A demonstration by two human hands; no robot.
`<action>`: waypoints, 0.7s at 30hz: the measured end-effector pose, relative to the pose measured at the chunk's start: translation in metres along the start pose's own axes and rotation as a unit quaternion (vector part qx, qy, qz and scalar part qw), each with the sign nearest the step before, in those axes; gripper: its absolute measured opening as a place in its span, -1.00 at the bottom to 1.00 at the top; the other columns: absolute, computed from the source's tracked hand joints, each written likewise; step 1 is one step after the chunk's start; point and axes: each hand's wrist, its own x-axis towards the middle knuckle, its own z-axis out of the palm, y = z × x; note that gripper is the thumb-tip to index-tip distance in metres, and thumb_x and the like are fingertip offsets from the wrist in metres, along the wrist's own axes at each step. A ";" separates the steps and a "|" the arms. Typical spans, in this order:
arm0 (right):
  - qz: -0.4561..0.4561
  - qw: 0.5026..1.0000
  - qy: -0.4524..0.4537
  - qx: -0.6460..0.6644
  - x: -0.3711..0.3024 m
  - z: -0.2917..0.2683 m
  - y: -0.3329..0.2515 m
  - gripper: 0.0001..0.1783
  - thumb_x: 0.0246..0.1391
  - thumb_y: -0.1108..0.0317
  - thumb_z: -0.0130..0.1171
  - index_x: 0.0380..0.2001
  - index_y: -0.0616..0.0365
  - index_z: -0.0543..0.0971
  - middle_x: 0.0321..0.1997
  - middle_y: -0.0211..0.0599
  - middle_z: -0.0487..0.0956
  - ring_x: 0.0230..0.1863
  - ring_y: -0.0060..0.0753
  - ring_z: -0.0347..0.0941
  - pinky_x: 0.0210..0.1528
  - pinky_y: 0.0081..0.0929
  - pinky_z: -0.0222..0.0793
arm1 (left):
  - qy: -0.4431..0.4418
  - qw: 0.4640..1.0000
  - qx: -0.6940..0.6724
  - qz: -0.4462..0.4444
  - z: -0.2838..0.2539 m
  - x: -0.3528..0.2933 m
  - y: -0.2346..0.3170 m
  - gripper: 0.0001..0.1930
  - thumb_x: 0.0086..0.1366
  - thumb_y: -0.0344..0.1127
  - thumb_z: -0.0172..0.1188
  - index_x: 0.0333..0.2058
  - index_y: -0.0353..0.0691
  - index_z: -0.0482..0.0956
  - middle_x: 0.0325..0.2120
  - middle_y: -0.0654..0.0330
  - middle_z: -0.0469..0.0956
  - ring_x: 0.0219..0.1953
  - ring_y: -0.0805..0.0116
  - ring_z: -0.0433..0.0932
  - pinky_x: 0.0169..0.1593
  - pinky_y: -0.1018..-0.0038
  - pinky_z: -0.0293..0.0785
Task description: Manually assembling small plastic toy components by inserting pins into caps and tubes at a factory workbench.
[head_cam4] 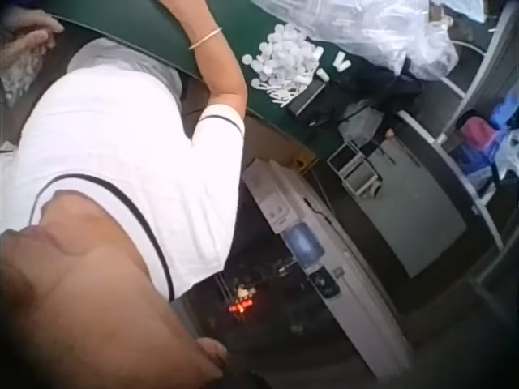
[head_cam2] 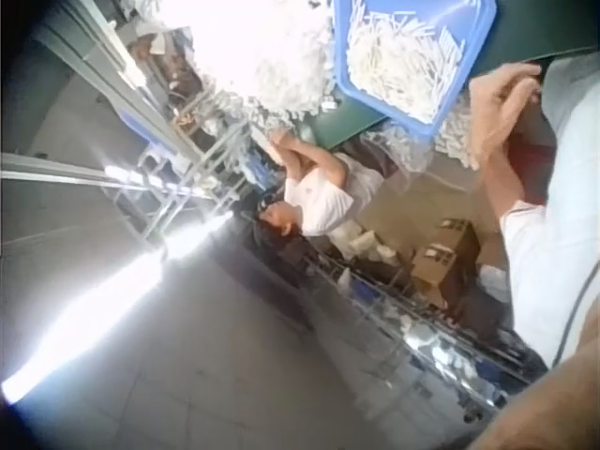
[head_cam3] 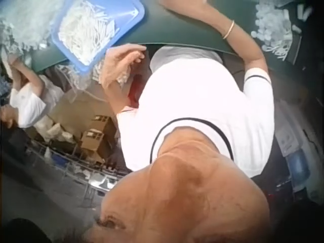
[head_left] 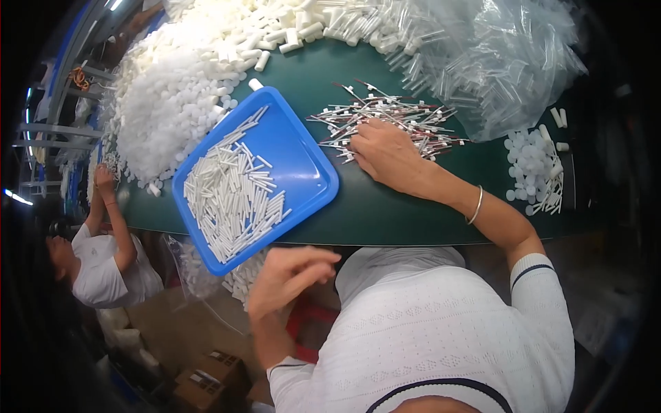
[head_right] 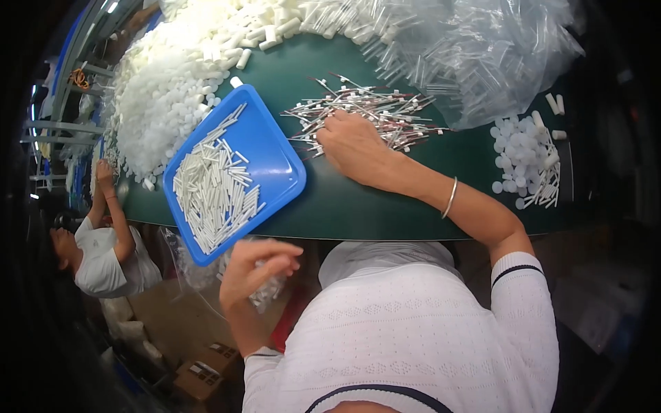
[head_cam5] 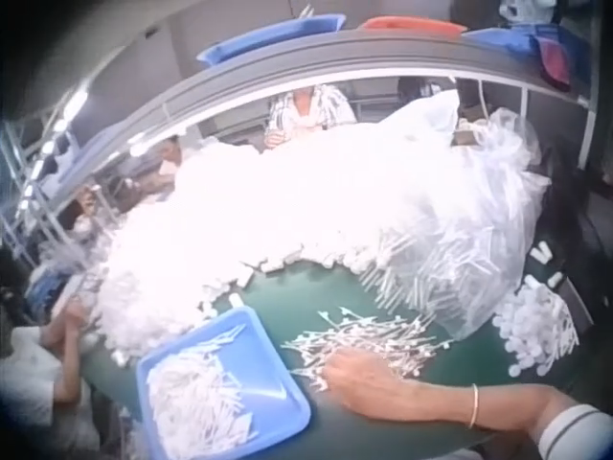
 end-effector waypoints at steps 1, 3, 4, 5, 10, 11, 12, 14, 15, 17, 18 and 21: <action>0.012 0.999 0.020 0.029 -0.003 -0.001 0.001 -0.88 -0.11 0.41 0.24 -0.49 0.18 0.52 -0.41 -0.24 0.47 -0.23 -0.17 0.40 -0.16 -0.29 0.35 | 0.049 0.998 -0.031 -0.014 0.005 0.018 0.005 -0.83 0.29 -0.45 0.13 -0.17 -0.35 0.60 -0.47 0.20 0.62 -0.48 0.55 0.56 -0.39 0.67 0.44; 0.072 0.984 0.039 0.156 -0.002 -0.023 -0.006 -0.87 -0.07 0.41 0.24 -0.44 0.21 0.53 -0.41 -0.26 0.51 -0.33 -0.30 0.42 -0.26 -0.40 0.35 | 0.189 0.979 -0.029 0.073 0.018 0.050 0.004 -0.83 0.30 -0.43 0.13 -0.17 -0.33 0.60 -0.38 0.17 0.62 -0.42 0.54 0.56 -0.38 0.70 0.42; 0.115 0.965 0.047 0.232 -0.003 -0.033 -0.009 -0.88 -0.04 0.42 0.23 -0.42 0.22 0.54 -0.40 -0.30 0.52 -0.37 -0.40 0.42 -0.30 -0.47 0.35 | 0.268 0.954 -0.002 0.137 0.024 0.068 0.000 -0.82 0.31 -0.42 0.13 -0.16 -0.33 0.59 -0.34 0.16 0.63 -0.40 0.53 0.57 -0.37 0.70 0.42; 0.196 0.918 0.042 0.343 -0.006 -0.041 -0.013 -0.91 0.02 0.47 0.21 -0.38 0.23 0.54 -0.38 -0.41 0.54 -0.38 -0.61 0.41 -0.35 -0.62 0.33 | 0.291 0.944 -0.007 0.158 0.030 0.087 0.003 -0.81 0.31 -0.41 0.13 -0.14 -0.33 0.58 -0.31 0.15 0.62 -0.38 0.52 0.56 -0.36 0.69 0.42; 0.200 0.820 0.127 0.520 -0.019 -0.042 -0.028 -0.92 0.03 0.52 0.19 -0.37 0.24 0.52 -0.38 -0.45 0.51 -0.39 -0.67 0.43 -0.33 -0.66 0.36 | 0.180 0.961 -0.173 0.119 0.039 0.122 0.000 -0.82 0.36 -0.36 0.09 -0.18 -0.29 0.60 -0.50 0.27 0.61 -0.49 0.62 0.50 -0.43 0.68 0.38; 0.207 0.804 0.109 0.546 -0.022 -0.043 -0.028 -0.90 0.02 0.52 0.19 -0.34 0.25 0.51 -0.34 -0.42 0.51 -0.35 -0.66 0.45 -0.27 -0.64 0.38 | 0.181 0.961 -0.170 0.119 0.037 0.121 -0.001 -0.82 0.36 -0.36 0.09 -0.18 -0.29 0.60 -0.50 0.27 0.61 -0.49 0.62 0.50 -0.43 0.68 0.38; 0.210 0.832 0.074 0.509 -0.024 -0.047 -0.024 -0.87 0.01 0.52 0.20 -0.32 0.25 0.52 -0.32 -0.39 0.51 -0.30 -0.62 0.46 -0.25 -0.60 0.38 | 0.177 0.970 -0.126 0.105 0.034 0.119 0.000 -0.83 0.36 -0.37 0.08 -0.21 -0.29 0.61 -0.55 0.28 0.59 -0.52 0.62 0.48 -0.46 0.66 0.37; 0.134 0.927 0.054 0.347 -0.023 -0.060 -0.023 -0.77 -0.02 0.42 0.28 -0.27 0.22 0.54 -0.27 -0.29 0.52 -0.20 -0.41 0.48 -0.15 -0.47 0.39 | 0.192 0.976 -0.001 0.102 0.029 0.111 0.008 -0.82 0.37 -0.39 0.06 -0.26 -0.35 0.62 -0.60 0.27 0.56 -0.59 0.62 0.44 -0.51 0.68 0.34; 0.059 0.964 0.072 0.248 -0.018 -0.062 -0.023 -0.74 -0.04 0.35 0.30 -0.26 0.19 0.54 -0.25 -0.28 0.51 -0.21 -0.33 0.47 -0.15 -0.42 0.38 | 0.187 0.973 0.050 0.124 0.025 0.110 0.007 -0.83 0.35 -0.40 0.07 -0.24 -0.35 0.61 -0.60 0.25 0.56 -0.59 0.60 0.45 -0.50 0.67 0.36; -0.041 0.993 0.045 0.101 -0.012 -0.069 -0.025 -0.73 -0.03 0.26 0.29 -0.27 0.14 0.57 -0.30 -0.28 0.53 -0.28 -0.24 0.45 -0.18 -0.34 0.36 | 0.182 0.958 0.136 0.174 0.020 0.106 0.011 -0.84 0.33 -0.43 0.09 -0.21 -0.34 0.61 -0.60 0.23 0.55 -0.58 0.55 0.47 -0.47 0.63 0.41; -0.045 0.992 0.046 0.105 -0.013 -0.068 -0.025 -0.73 -0.03 0.26 0.29 -0.27 0.14 0.57 -0.30 -0.28 0.53 -0.28 -0.24 0.45 -0.18 -0.34 0.36 | 0.186 0.957 0.139 0.172 0.016 0.103 0.015 -0.84 0.33 -0.43 0.09 -0.21 -0.34 0.61 -0.60 0.23 0.55 -0.58 0.55 0.47 -0.47 0.63 0.41; -0.004 0.979 -0.023 0.202 -0.014 -0.071 -0.024 -0.85 0.06 0.35 0.20 -0.31 0.16 0.60 -0.49 -0.27 0.54 -0.40 -0.24 0.49 -0.29 -0.36 0.37 | 0.058 0.986 0.090 0.131 -0.014 0.098 0.036 -0.83 0.34 -0.43 0.06 -0.21 -0.32 0.61 -0.61 0.24 0.55 -0.58 0.56 0.48 -0.47 0.63 0.41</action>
